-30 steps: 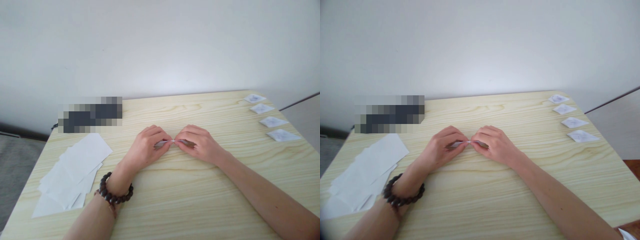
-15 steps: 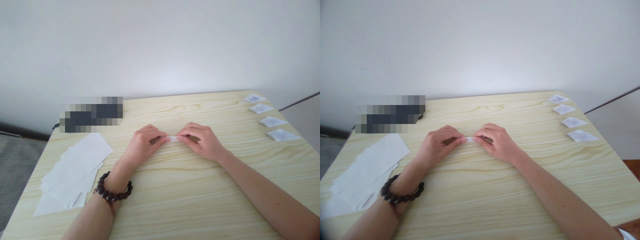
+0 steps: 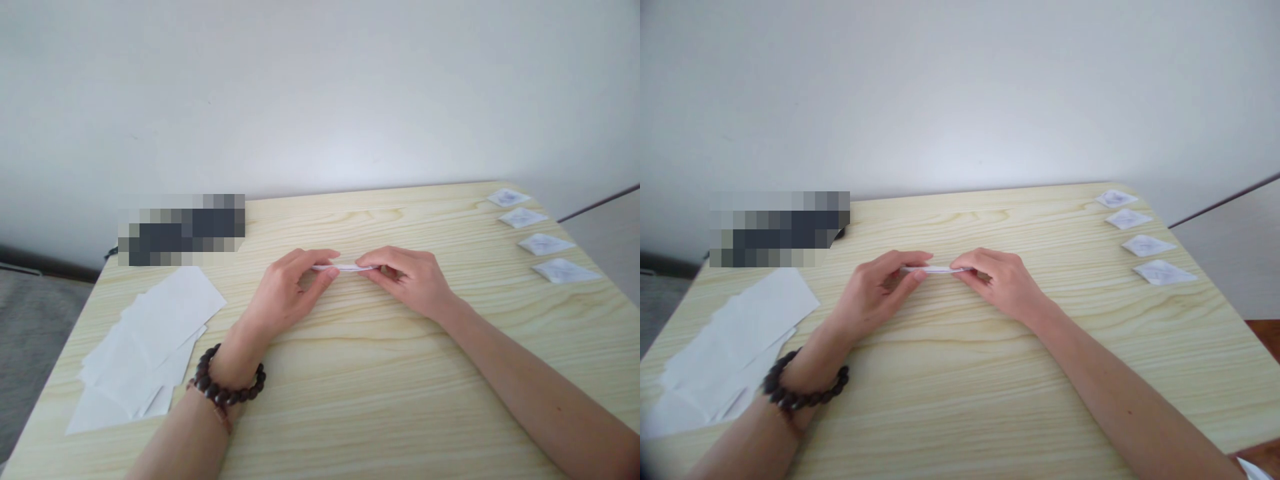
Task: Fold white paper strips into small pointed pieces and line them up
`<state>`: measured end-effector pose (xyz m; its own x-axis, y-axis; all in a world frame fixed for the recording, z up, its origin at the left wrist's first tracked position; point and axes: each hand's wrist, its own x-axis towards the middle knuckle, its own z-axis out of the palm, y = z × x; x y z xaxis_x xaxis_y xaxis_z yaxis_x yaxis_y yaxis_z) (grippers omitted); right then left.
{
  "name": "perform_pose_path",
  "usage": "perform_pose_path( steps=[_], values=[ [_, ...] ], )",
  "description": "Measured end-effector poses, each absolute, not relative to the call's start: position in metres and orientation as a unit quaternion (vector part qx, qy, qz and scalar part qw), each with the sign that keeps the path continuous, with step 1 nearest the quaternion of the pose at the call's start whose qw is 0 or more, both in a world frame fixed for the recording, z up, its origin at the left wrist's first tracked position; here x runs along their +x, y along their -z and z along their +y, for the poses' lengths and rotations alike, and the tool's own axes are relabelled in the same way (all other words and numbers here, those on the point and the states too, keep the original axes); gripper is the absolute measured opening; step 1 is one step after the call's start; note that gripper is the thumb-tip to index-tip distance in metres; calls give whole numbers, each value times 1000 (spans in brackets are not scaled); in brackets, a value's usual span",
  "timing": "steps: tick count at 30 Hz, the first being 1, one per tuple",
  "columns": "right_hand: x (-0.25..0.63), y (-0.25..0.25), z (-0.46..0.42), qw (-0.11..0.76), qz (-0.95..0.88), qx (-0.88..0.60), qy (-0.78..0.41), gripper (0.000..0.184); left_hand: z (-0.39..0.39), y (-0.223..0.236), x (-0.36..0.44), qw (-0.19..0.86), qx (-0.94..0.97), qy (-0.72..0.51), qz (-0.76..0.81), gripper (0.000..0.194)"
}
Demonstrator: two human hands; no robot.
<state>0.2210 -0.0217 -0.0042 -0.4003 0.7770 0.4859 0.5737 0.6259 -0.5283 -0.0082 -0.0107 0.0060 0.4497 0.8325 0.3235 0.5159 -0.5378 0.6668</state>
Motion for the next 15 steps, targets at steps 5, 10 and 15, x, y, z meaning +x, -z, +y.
perform_pose_path(
  steps=[5, 10, 15],
  values=[
    [219, 3, -24, 388, -836, -374, -102, 16, -10, -7, -8, 295, 797, -307, 429, 25],
    [218, 4, -24, 377, -830, -384, -145, 19, -8, -8, -7, 302, 783, -315, 442, 17],
    [218, 5, -24, 368, -831, -392, -145, 13, -8, -5, -8, 323, 774, -316, 444, 21]
  ],
)
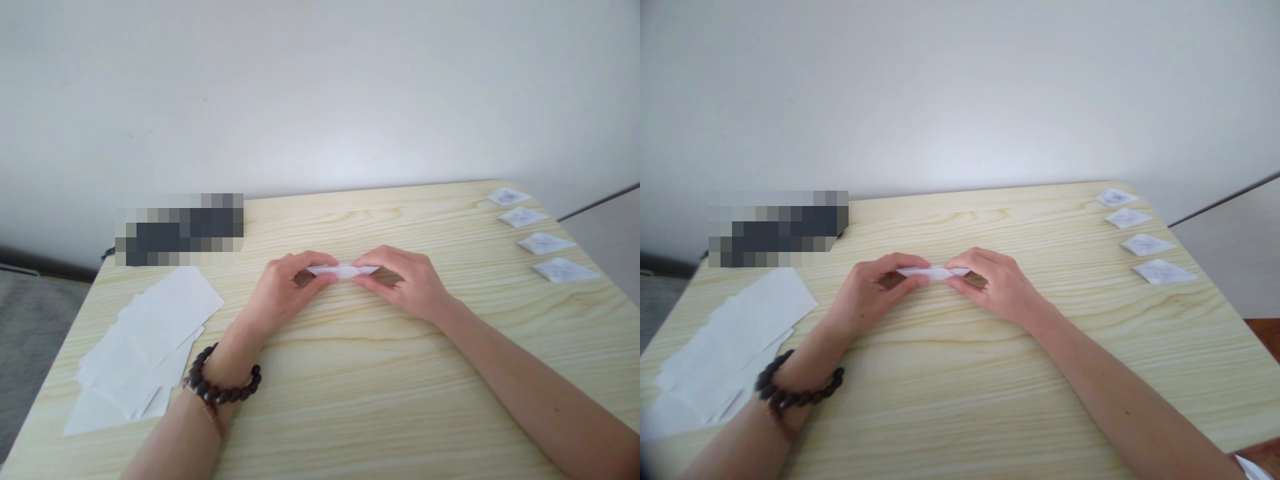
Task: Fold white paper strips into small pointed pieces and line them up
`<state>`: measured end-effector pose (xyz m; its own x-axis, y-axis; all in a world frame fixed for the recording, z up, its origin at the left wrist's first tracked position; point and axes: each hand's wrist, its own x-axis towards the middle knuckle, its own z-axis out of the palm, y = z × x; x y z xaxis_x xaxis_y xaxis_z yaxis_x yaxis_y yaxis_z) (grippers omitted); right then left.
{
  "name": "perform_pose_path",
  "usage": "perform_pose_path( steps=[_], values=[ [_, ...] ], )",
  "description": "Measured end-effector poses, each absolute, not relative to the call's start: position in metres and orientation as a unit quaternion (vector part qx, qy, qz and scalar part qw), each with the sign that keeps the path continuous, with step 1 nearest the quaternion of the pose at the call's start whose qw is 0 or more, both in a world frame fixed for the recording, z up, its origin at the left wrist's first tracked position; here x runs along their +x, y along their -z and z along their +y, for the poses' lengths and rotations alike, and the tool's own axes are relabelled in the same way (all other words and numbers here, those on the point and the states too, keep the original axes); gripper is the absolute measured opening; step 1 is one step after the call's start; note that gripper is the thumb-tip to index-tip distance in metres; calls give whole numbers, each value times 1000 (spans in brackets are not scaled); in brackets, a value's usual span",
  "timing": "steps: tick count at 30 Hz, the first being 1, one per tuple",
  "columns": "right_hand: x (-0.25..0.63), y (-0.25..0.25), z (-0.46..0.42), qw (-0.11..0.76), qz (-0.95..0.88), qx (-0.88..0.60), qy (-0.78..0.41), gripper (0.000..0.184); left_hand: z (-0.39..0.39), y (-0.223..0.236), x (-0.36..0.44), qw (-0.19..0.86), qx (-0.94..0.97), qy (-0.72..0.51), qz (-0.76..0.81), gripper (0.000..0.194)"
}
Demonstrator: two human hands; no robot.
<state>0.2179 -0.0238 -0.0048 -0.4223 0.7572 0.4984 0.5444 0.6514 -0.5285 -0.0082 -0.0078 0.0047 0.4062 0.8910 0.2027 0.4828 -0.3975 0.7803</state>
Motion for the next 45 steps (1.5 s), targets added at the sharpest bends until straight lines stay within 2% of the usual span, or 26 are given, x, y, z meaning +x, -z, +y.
perform_pose_path(
  steps=[2, 5, 13, 16, 19, 23, 27, 33, 36, 39, 45],
  values=[
    [217, 5, -24, 371, -827, -398, -143, 14, -8, -4, -8, 334, 770, -318, 441, 25],
    [216, 4, -24, 371, -821, -406, -156, 15, -10, -6, -8, 332, 774, -321, 433, 17],
    [215, 2, -22, 337, -844, -384, -165, 13, -12, -7, -5, 241, 827, -334, 381, 10],
    [215, 4, -21, 341, -858, -359, -133, 14, -12, -5, -4, 251, 828, -328, 379, 10],
    [215, 3, -21, 354, -861, -349, -109, 12, -12, -4, -4, 255, 828, -322, 382, 23],
    [211, 1, -22, 370, -864, -332, -81, 11, -11, -6, -5, 274, 818, -321, 391, 11],
    [210, 0, -22, 367, -870, -322, -67, 11, -13, -6, -6, 263, 805, -328, 418, 10],
    [212, 0, -23, 357, -862, -343, -105, 8, -13, -6, -4, 248, 811, -325, 418, 10],
    [213, 0, -24, 361, -855, -359, -93, 8, -14, -8, -5, 276, 803, -344, 402, 17],
    [214, 1, -23, 368, -849, -370, -85, 7, -14, -8, -7, 309, 795, -350, 387, 14],
    [216, 3, -23, 360, -849, -377, -90, 17, -10, -5, -8, 306, 813, -323, 376, 13]
  ],
)
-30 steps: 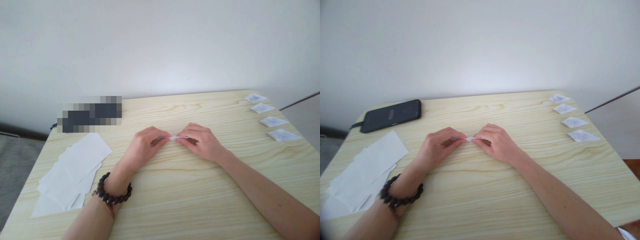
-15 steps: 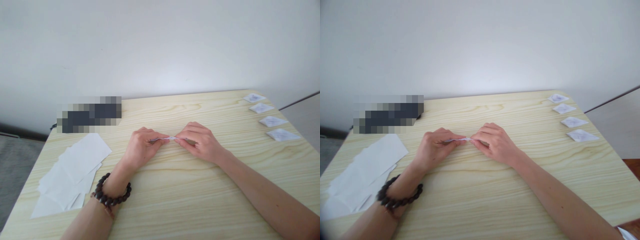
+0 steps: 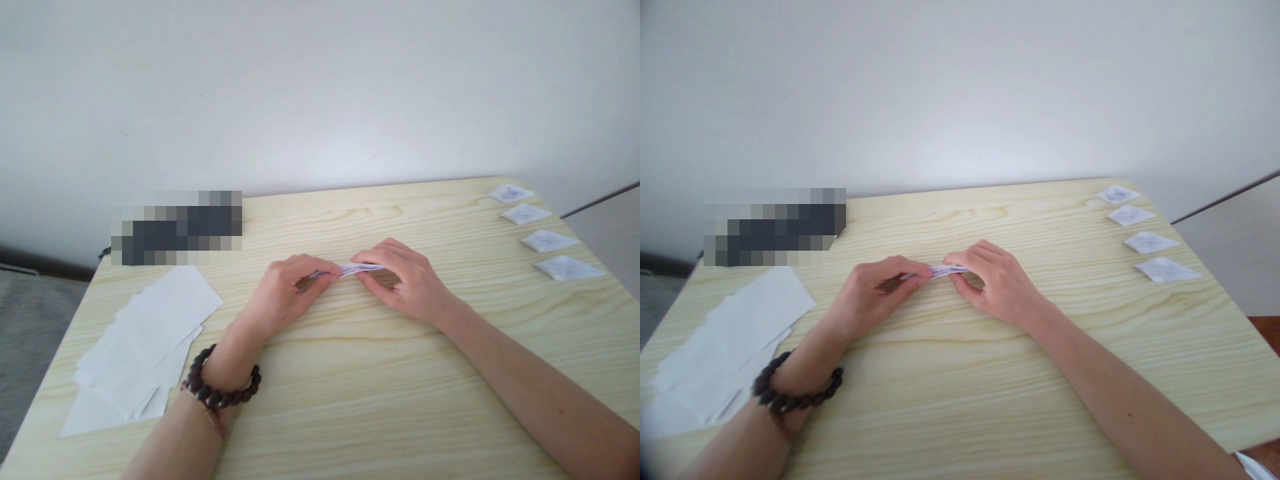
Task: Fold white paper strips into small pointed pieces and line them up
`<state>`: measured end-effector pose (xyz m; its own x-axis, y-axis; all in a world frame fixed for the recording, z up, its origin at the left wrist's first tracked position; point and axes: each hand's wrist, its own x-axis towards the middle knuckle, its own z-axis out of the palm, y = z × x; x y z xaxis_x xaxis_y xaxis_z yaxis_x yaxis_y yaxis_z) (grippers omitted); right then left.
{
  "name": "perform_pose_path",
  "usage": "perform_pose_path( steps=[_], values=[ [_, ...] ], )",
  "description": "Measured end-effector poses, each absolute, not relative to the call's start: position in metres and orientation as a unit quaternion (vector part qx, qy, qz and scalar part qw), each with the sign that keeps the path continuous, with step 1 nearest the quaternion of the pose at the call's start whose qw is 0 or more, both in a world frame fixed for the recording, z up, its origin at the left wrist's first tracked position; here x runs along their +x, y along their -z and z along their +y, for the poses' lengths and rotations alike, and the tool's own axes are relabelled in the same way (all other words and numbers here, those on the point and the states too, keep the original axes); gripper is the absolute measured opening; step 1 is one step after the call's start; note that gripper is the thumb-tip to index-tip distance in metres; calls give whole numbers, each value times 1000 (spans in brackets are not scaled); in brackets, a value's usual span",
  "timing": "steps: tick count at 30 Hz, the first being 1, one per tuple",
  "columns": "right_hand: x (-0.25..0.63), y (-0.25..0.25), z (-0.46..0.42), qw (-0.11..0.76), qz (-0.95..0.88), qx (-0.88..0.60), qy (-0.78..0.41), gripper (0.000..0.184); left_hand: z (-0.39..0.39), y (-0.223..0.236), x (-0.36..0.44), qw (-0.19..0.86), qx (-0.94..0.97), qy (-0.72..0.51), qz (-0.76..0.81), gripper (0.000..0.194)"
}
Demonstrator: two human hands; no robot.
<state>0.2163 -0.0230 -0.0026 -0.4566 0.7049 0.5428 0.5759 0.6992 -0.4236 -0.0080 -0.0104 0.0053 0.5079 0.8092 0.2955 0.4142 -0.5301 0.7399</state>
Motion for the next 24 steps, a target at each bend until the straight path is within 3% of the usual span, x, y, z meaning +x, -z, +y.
perform_pose_path(
  steps=[13, 24],
  values=[
    [215, -1, -25, 326, -862, -365, -131, 15, -12, -6, -4, 251, 819, -329, 397, 17],
    [202, -2, -29, 316, -842, -432, -69, 3, -14, -6, 1, 211, 839, -322, 385, 17]
  ],
)
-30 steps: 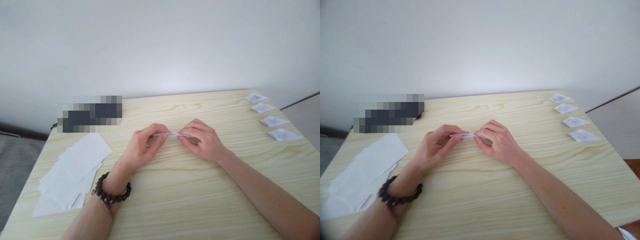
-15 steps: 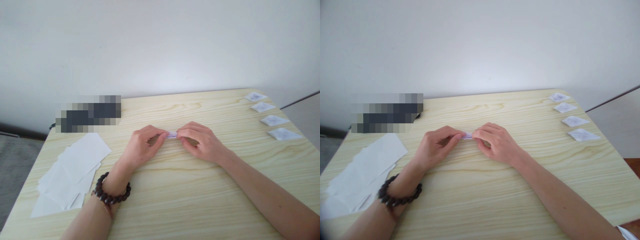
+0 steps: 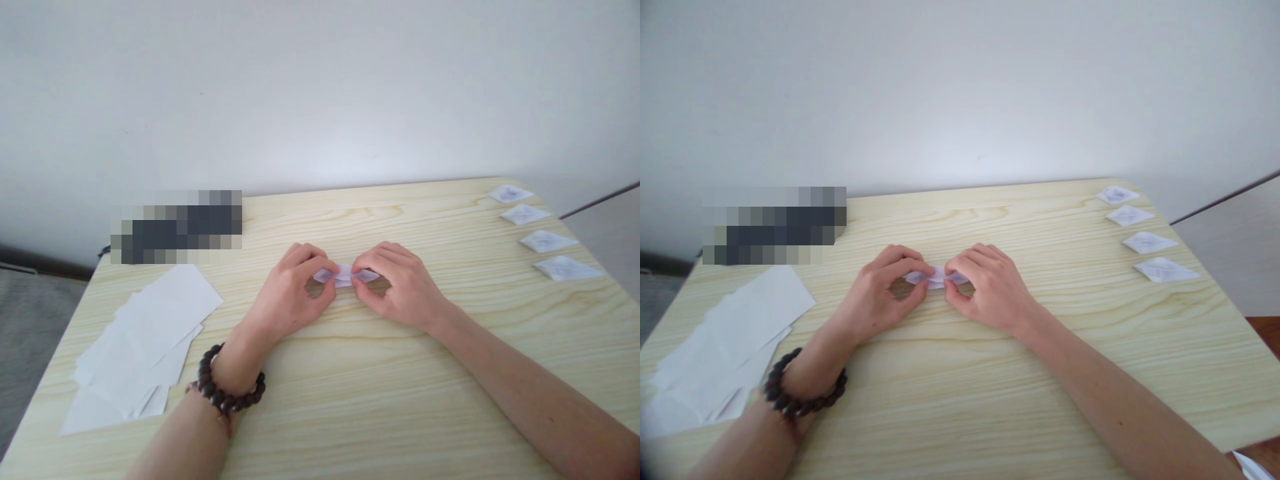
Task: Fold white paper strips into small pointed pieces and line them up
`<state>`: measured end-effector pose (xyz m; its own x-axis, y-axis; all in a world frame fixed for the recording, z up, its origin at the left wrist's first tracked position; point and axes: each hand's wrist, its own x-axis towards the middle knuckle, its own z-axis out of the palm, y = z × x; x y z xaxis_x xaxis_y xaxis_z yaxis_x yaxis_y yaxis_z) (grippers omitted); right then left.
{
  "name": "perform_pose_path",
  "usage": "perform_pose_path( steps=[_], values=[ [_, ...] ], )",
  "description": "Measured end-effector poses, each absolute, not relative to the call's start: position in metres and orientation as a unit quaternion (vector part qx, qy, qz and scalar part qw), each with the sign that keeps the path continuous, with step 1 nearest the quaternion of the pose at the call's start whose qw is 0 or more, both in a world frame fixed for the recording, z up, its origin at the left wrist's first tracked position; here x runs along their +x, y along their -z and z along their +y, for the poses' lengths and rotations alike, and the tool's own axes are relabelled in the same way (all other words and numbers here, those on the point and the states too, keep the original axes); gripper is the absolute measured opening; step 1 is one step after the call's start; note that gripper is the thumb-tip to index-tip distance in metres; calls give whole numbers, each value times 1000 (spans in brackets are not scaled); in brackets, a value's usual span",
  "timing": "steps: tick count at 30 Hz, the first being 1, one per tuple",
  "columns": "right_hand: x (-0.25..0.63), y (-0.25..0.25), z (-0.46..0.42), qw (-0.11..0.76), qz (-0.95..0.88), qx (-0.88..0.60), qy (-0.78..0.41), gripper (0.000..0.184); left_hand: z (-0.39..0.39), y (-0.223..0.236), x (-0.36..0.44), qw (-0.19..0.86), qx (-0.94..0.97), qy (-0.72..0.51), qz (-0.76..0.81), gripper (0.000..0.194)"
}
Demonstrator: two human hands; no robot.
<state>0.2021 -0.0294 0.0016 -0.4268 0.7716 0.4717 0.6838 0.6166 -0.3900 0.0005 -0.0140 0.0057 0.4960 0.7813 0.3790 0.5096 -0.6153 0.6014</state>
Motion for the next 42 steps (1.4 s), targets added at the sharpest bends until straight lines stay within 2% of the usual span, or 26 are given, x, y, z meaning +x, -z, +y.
perform_pose_path(
  steps=[21, 42],
  values=[
    [187, 2, -35, 292, -803, -516, -57, 9, -21, -2, 16, 109, 844, -291, 438, 11],
    [189, 4, -31, 300, -790, -524, -106, 8, -23, -4, 20, 88, 841, -256, 470, 9]
  ],
)
